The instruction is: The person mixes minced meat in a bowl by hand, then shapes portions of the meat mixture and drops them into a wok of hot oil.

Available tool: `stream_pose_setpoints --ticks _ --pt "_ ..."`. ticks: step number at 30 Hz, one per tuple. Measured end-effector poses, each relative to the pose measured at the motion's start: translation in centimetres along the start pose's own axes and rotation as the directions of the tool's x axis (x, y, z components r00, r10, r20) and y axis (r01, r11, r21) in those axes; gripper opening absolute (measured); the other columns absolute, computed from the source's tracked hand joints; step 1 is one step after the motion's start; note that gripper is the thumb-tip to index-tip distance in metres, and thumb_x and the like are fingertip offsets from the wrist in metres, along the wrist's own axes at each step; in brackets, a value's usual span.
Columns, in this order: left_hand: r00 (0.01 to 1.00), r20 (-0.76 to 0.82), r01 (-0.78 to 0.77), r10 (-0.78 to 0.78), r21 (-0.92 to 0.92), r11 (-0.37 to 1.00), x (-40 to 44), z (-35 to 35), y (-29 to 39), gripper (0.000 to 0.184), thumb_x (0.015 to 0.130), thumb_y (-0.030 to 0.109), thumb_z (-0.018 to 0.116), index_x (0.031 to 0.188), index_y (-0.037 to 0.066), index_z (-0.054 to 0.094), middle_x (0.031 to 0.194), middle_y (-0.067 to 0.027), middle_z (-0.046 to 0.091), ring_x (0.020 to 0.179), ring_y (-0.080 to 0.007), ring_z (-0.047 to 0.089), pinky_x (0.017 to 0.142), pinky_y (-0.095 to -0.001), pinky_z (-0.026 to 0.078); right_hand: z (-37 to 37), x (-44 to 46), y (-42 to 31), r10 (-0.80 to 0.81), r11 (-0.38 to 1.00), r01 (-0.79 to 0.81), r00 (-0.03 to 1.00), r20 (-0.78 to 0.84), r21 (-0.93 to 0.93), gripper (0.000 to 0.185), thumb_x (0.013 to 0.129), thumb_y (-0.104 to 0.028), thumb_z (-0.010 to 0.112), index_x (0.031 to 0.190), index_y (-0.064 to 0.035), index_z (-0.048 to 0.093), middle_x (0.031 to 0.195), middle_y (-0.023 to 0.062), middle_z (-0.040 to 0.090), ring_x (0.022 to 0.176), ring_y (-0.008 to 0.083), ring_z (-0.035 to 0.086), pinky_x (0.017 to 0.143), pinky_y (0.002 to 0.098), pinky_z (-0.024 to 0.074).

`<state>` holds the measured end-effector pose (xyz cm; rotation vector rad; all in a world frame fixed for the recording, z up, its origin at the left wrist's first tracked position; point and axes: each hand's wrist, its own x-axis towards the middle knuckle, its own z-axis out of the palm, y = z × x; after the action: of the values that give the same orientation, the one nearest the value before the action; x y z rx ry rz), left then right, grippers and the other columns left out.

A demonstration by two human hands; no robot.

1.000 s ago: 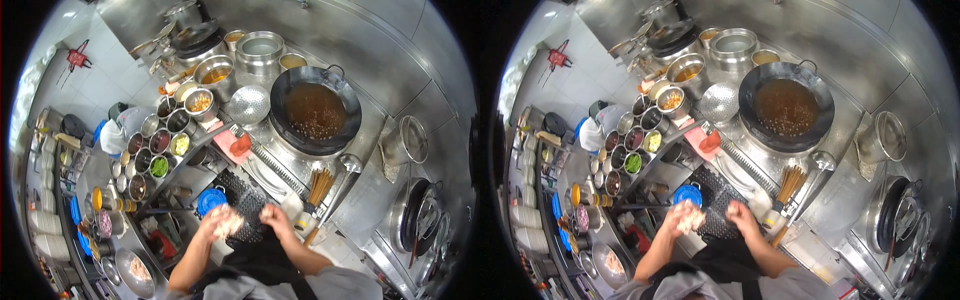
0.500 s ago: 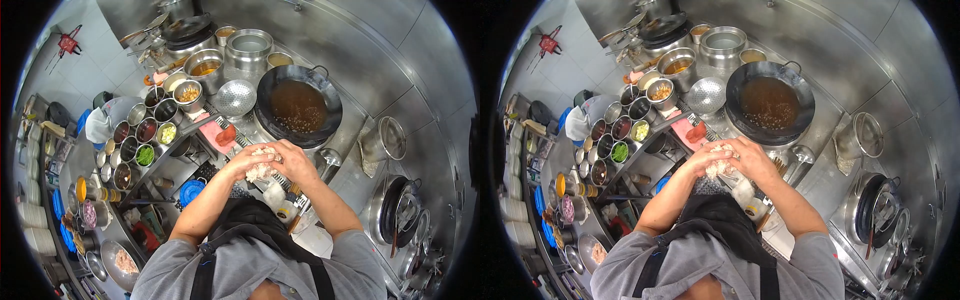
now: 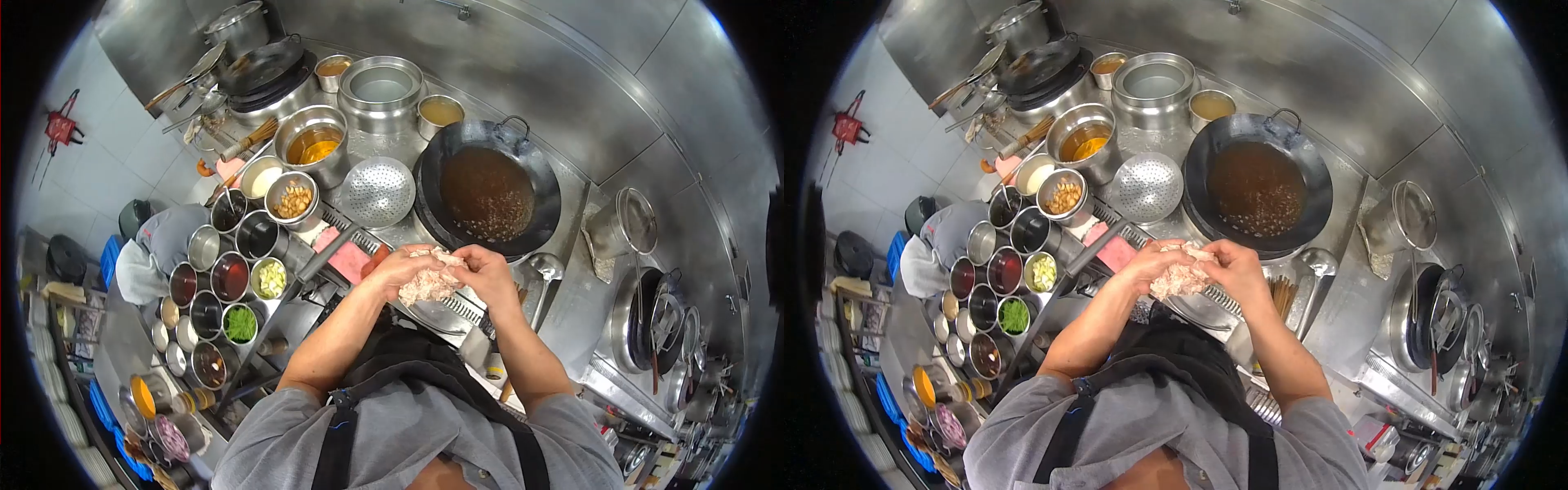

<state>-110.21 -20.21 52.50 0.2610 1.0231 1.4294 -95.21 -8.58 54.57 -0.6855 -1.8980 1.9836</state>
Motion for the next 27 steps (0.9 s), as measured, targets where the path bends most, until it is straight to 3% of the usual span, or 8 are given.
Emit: stream_pose_setpoints --ticks 1,9,12,13,16,18,21,27 --pt "0.997 0.071 0.017 -0.017 -0.002 1.000 0.1 -1.0 0.7 0.024 0.078 0.004 0.064 0.101 -0.002 0.059 0.092 -0.0118 0.065 0.079 -0.0202 0.067 0.069 -0.0320 0.056 0.2 0.6 0.5 -0.005 0.992 0.006 1.000 -0.009 0.122 0.015 0.080 -0.002 0.067 0.094 0.0032 0.063 0.081 0.0058 0.065 0.064 0.0083 0.059 0.053 0.0213 0.0471" --pt "0.985 0.162 0.079 -0.064 -0.086 0.993 0.4 -5.2 5.1 0.022 0.080 0.003 0.065 0.100 -0.004 0.058 0.089 -0.0122 0.065 0.076 -0.0200 0.067 0.067 -0.0326 0.058 3.7 1.8 1.3 0.129 0.852 0.009 0.965 -0.226 0.524 0.021 0.078 0.001 0.067 0.097 -0.0004 0.059 0.083 0.0074 0.064 0.066 0.0131 0.060 0.052 0.0231 0.0460" --pt "0.984 0.168 0.081 -0.058 -0.131 0.988 0.7 -5.4 5.8 0.023 0.080 0.004 0.066 0.101 -0.003 0.058 0.089 -0.0121 0.065 0.076 -0.0200 0.067 0.067 -0.0330 0.058 5.1 2.3 0.7 0.129 0.853 0.028 0.957 -0.262 0.521 0.030 0.075 0.000 0.071 0.100 -0.0013 0.055 0.079 0.0055 0.063 0.067 0.0120 0.060 0.051 0.0217 0.0434" --pt "0.983 0.172 0.085 -0.063 -0.123 0.989 1.0 -5.4 5.8 0.023 0.080 0.004 0.066 0.101 -0.003 0.058 0.089 -0.0121 0.065 0.076 -0.0200 0.067 0.067 -0.0330 0.058 5.5 2.7 1.5 0.048 0.901 0.077 0.961 -0.274 0.428 0.033 0.073 -0.001 0.074 0.097 -0.0043 0.052 0.076 0.0046 0.061 0.064 0.0110 0.059 0.047 0.0201 0.0398" --pt "0.976 0.206 0.095 -0.077 -0.078 0.992 1.8 -5.7 5.9 0.025 0.081 0.004 0.066 0.103 -0.002 0.057 0.089 -0.0118 0.065 0.077 -0.0200 0.068 0.067 -0.0333 0.057 5.5 3.2 2.2 0.061 0.917 0.052 0.962 -0.268 0.396 0.032 0.071 0.000 0.076 0.089 -0.0058 0.050 0.071 0.0043 0.059 0.057 0.0103 0.057 0.042 0.0193 0.0365" --pt "0.980 0.187 0.076 -0.063 -0.062 0.995 1.7 -5.5 6.7 0.023 0.081 0.006 0.065 0.102 0.002 0.057 0.088 -0.0105 0.065 0.076 -0.0220 0.068 0.067 -0.0355 0.057 5.2 3.2 1.8 0.056 0.913 0.076 0.950 -0.308 0.402 0.027 0.077 -0.009 0.075 0.081 -0.0072 0.048 0.065 0.0041 0.056 0.047 0.0105 0.052 0.037 0.0211 0.0346" --pt "0.988 0.136 0.084 -0.073 -0.081 0.993 2.0 -6.2 7.6 0.027 0.080 0.004 0.066 0.104 0.002 0.055 0.089 -0.0104 0.064 0.078 -0.0232 0.067 0.068 -0.0366 0.057 5.1 2.9 0.3 0.303 0.791 -0.002 0.869 -0.390 0.612 0.031 0.088 -0.030 0.066 0.074 -0.0096 0.047 0.057 0.0023 0.052 0.039 0.0127 0.047 0.033 0.0258 0.0352" --pt "0.985 0.154 0.096 -0.081 -0.091 0.991 2.6 -6.7 7.0 0.025 0.080 0.003 0.064 0.103 0.002 0.055 0.088 -0.0098 0.063 0.077 -0.0240 0.066 0.067 -0.0383 0.057 4.6 3.1 3.0 0.198 0.798 0.129 0.866 -0.459 0.588 0.024 0.086 -0.022 0.068 0.077 -0.0116 0.049 0.060 -0.0003 0.051 0.046 0.0117 0.050 0.036 0.0245 0.0366"
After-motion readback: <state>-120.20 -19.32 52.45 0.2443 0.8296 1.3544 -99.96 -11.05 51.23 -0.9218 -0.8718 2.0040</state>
